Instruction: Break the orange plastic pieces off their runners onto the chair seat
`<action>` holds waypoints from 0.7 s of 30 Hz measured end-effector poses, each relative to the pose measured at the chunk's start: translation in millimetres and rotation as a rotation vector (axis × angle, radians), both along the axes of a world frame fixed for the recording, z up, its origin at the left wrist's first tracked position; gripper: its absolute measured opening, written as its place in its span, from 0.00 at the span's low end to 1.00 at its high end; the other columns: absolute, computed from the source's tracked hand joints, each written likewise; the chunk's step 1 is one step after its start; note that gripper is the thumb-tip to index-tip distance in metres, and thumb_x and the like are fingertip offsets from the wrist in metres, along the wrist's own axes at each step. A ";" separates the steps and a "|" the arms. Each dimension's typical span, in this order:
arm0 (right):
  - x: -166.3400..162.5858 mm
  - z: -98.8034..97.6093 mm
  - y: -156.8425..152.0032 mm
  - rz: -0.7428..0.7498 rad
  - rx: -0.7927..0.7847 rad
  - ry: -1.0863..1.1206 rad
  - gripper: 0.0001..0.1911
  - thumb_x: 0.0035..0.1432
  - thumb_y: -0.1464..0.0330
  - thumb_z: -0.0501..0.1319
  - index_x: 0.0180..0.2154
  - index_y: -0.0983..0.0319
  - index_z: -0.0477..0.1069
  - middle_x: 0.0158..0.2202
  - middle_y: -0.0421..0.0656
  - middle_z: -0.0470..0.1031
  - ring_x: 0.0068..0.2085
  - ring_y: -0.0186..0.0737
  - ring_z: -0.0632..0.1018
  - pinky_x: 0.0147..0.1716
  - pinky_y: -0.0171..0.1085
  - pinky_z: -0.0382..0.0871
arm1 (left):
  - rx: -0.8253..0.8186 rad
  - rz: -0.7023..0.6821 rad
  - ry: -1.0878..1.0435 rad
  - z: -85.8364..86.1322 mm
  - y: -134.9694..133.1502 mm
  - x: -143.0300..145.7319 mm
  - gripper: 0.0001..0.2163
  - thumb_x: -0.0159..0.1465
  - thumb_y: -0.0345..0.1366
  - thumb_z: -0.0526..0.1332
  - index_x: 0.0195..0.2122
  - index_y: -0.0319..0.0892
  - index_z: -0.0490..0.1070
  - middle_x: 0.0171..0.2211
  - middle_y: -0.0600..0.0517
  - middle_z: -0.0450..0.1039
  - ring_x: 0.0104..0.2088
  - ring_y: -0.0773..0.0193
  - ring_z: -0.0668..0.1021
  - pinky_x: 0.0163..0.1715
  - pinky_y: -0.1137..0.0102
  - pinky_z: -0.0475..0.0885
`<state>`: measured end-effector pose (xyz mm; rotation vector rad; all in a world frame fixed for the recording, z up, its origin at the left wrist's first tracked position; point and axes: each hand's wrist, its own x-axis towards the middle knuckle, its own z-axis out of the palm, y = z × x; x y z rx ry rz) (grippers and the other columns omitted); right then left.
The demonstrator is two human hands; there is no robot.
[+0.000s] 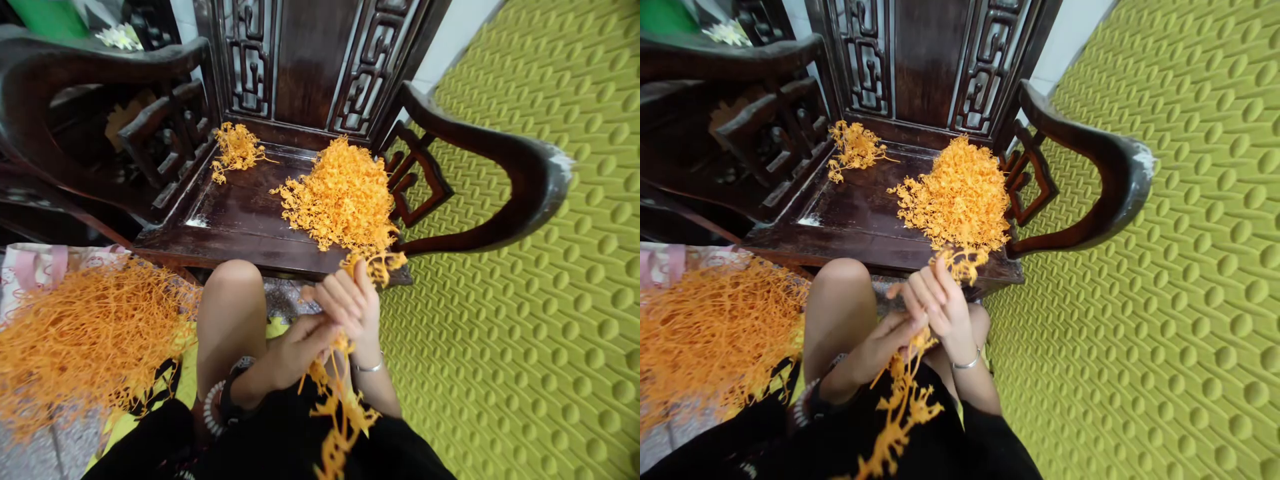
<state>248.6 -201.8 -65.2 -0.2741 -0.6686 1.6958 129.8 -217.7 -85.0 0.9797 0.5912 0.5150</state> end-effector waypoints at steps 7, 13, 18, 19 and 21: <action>25.2 42.4 -29.7 0.123 -0.148 0.408 0.31 0.60 0.44 0.48 0.18 0.61 0.49 0.16 0.31 0.49 0.15 0.25 0.47 0.16 0.29 0.55 | 0.102 -0.240 -0.142 11.0 -13.2 0.5 0.24 0.63 0.52 0.54 0.19 0.40 0.51 0.17 0.59 0.48 0.20 0.76 0.52 0.21 0.72 0.47; 26.6 62.8 -41.8 -0.058 -0.313 0.308 0.29 0.52 0.44 0.58 0.22 0.60 0.51 0.20 0.32 0.53 0.18 0.26 0.50 0.19 0.30 0.57 | -0.178 -0.261 -0.322 -2.4 -24.7 1.5 0.25 0.65 0.54 0.49 0.18 0.41 0.50 0.12 0.61 0.45 0.13 0.77 0.51 0.15 0.75 0.45; 31.8 64.0 -48.0 -0.105 -0.113 0.324 0.25 0.59 0.46 0.53 0.25 0.60 0.52 0.17 0.30 0.49 0.15 0.24 0.46 0.14 0.29 0.43 | -0.182 -0.357 -0.248 1.4 -27.7 -3.0 0.24 0.66 0.53 0.47 0.19 0.41 0.50 0.12 0.61 0.47 0.13 0.77 0.53 0.15 0.77 0.49; 34.0 64.1 -49.9 -0.112 -0.022 0.311 0.26 0.60 0.46 0.52 0.24 0.60 0.51 0.16 0.30 0.47 0.15 0.24 0.45 0.14 0.30 0.41 | -0.147 -0.399 -0.239 3.7 -27.8 -4.6 0.25 0.66 0.53 0.45 0.18 0.41 0.50 0.12 0.61 0.46 0.13 0.77 0.53 0.15 0.76 0.49; 39.7 64.9 -54.9 -0.122 0.192 0.265 0.27 0.59 0.46 0.51 0.22 0.60 0.49 0.14 0.30 0.45 0.15 0.25 0.45 0.14 0.30 0.41 | -0.070 -0.471 -0.219 7.5 -28.9 -8.4 0.27 0.66 0.54 0.45 0.16 0.41 0.50 0.11 0.60 0.46 0.13 0.77 0.53 0.15 0.76 0.49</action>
